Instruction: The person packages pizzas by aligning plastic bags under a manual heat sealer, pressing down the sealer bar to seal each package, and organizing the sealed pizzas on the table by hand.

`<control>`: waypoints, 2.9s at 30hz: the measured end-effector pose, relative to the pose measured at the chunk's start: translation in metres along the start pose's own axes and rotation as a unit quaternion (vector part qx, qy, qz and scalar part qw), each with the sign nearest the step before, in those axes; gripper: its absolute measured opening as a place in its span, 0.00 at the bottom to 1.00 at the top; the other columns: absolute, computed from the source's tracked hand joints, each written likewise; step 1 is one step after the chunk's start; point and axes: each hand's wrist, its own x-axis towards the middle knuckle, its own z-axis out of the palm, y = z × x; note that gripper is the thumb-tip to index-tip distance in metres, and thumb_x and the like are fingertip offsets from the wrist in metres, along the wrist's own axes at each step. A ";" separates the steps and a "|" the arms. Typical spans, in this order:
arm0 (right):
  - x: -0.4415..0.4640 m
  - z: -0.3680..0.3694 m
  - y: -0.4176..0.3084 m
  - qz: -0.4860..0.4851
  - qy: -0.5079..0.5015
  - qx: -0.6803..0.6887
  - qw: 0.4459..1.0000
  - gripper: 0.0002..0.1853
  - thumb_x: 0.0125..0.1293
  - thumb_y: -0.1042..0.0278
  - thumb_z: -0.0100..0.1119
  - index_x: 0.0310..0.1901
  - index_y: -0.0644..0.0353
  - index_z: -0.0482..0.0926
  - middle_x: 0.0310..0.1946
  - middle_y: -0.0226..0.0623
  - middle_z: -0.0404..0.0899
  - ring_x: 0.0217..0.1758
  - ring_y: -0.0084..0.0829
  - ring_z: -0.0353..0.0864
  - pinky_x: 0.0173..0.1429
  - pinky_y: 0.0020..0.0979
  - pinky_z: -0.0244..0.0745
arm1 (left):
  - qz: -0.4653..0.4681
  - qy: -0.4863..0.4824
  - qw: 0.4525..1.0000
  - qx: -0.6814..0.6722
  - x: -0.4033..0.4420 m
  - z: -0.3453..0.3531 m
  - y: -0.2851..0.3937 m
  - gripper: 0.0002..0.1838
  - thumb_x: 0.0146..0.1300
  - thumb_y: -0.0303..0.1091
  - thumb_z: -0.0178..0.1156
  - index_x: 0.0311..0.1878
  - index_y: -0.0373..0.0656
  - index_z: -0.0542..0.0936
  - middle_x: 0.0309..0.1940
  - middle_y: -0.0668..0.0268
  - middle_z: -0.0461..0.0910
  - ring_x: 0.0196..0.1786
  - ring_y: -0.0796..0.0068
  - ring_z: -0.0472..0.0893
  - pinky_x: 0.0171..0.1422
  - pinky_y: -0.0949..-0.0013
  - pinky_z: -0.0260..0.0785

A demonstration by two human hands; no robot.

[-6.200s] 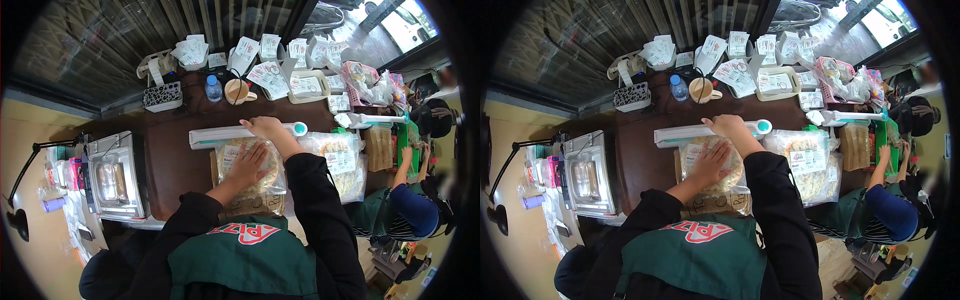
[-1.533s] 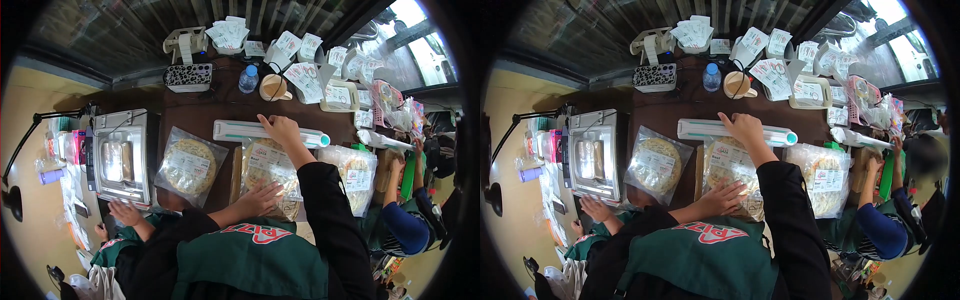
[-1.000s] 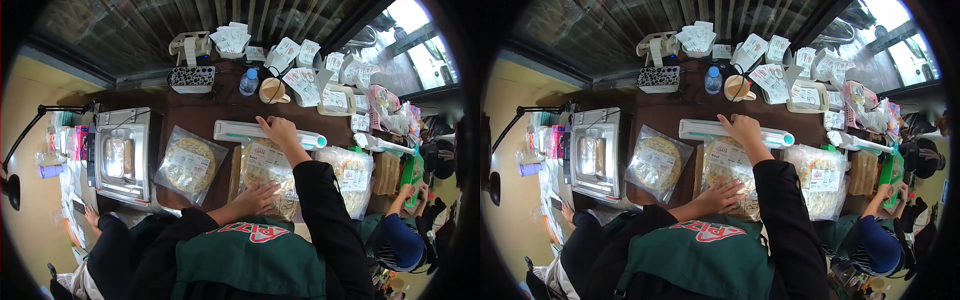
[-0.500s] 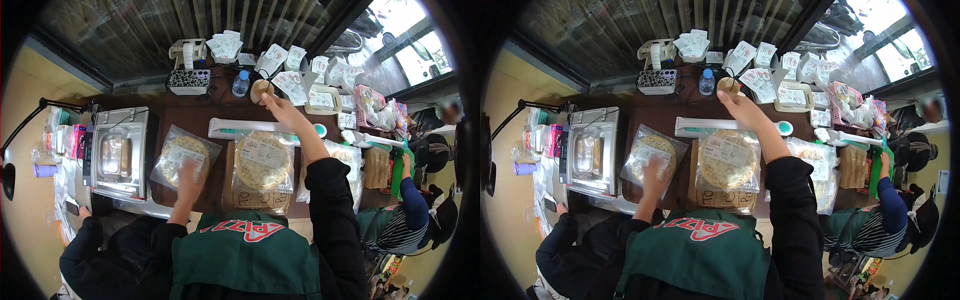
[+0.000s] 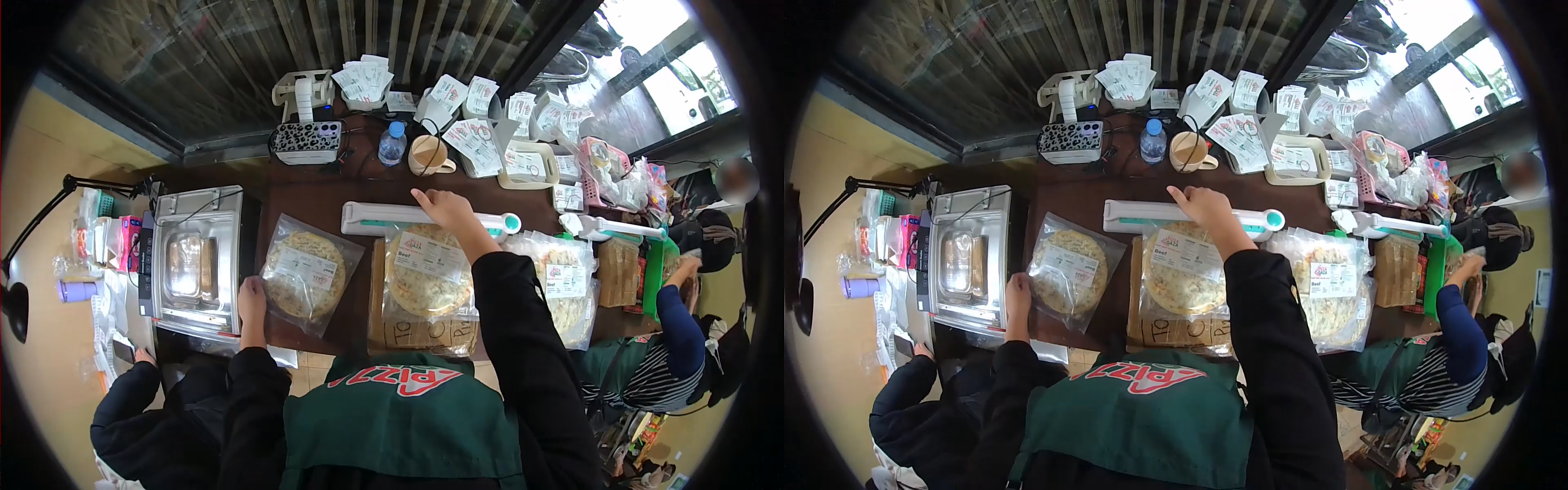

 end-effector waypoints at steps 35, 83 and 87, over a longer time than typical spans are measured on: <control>-0.214 0.109 0.050 0.107 0.394 0.231 0.883 0.30 0.63 0.62 0.64 0.61 0.70 0.66 0.55 0.56 0.74 0.57 0.50 0.75 0.63 0.40 0.69 | 0.049 0.086 0.994 -0.047 -0.024 0.021 -0.032 0.14 0.69 0.40 0.57 0.37 0.37 0.79 0.26 0.55 0.80 0.30 0.54 0.79 0.37 0.58 0.70; -0.455 -0.134 0.250 -0.036 0.357 0.669 0.651 0.17 0.73 0.70 0.49 0.59 0.71 0.72 0.65 0.40 0.71 0.59 0.22 0.74 0.64 0.29 0.67 | -0.351 0.027 0.736 -0.578 -0.115 0.099 -0.049 0.22 0.74 0.52 0.39 0.55 0.47 0.74 0.46 0.66 0.80 0.44 0.71 0.81 0.45 0.68 0.74; -0.426 -0.099 0.284 0.026 0.387 0.682 0.621 0.06 0.73 0.70 0.49 0.37 0.61 0.72 0.53 0.31 0.76 0.51 0.21 0.75 0.62 0.29 0.67 | -0.324 0.060 0.767 -0.550 -0.135 0.110 -0.027 0.22 0.74 0.51 0.40 0.55 0.47 0.74 0.48 0.66 0.80 0.44 0.70 0.81 0.44 0.69 0.74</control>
